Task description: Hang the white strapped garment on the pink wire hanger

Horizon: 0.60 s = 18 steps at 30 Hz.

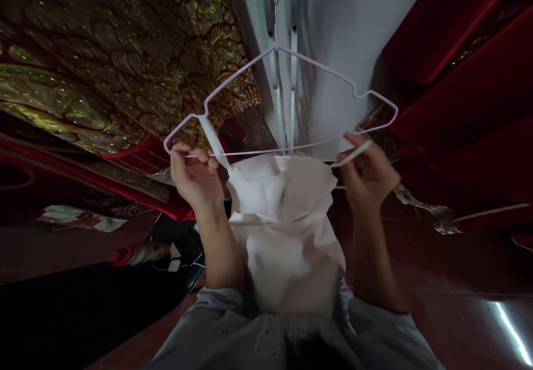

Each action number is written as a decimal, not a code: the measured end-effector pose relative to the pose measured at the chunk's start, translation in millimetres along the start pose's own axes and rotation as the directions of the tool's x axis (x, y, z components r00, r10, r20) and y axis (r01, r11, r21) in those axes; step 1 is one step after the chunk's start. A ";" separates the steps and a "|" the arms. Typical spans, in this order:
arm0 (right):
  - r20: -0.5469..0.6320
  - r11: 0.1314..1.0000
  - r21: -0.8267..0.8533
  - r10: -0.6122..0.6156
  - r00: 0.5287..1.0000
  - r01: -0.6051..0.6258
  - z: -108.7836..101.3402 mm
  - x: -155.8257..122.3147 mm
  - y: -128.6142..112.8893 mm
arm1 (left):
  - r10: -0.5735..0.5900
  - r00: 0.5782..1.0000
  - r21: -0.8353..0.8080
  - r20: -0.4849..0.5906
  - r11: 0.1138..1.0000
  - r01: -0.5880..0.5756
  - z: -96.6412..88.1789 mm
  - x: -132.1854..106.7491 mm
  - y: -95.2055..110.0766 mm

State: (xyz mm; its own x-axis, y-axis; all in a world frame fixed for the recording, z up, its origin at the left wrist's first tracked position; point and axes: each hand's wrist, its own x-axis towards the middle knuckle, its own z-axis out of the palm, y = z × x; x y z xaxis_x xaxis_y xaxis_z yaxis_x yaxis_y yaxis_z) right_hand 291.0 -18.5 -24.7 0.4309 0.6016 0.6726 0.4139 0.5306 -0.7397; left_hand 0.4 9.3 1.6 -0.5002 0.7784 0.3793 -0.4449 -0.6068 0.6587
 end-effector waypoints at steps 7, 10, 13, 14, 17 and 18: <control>-0.494 0.990 0.089 -0.052 0.868 0.110 -31.5 75.9 52.0 | 0.042 0.999 0.051 0.025 0.998 -0.044 4.8 0.8 11.9; -0.358 0.998 0.023 -0.050 0.933 0.062 -34.5 95.4 39.5 | 0.055 0.998 0.096 -0.009 0.994 -0.054 6.3 1.0 13.1; -0.152 0.999 -0.013 -0.054 0.987 0.053 -26.3 106.7 12.7 | 0.041 0.999 0.088 -0.023 0.995 -0.039 7.8 -0.5 13.7; -0.080 0.998 -0.029 -0.061 0.995 0.058 -22.3 109.1 3.7 | 0.032 0.999 0.083 -0.026 0.996 -0.029 8.3 -1.0 13.7; 0.100 0.993 -0.071 -0.090 0.991 0.097 -12.0 110.9 -18.5 | -0.001 0.999 0.071 -0.050 0.997 0.005 8.5 -2.0 12.7; 0.119 0.986 -0.098 -0.123 0.985 0.135 -10.1 109.4 -24.2 | -0.010 0.998 0.063 -0.055 0.998 0.013 8.2 -2.1 12.0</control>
State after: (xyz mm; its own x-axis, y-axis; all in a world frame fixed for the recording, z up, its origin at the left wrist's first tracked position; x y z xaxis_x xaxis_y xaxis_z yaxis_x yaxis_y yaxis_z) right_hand 336.2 28.5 67.0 0.2782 0.5987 0.7511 0.5449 0.5456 -0.6367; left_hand 2.2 1.6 14.0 -0.5359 0.7744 0.3363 -0.4041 -0.5850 0.7032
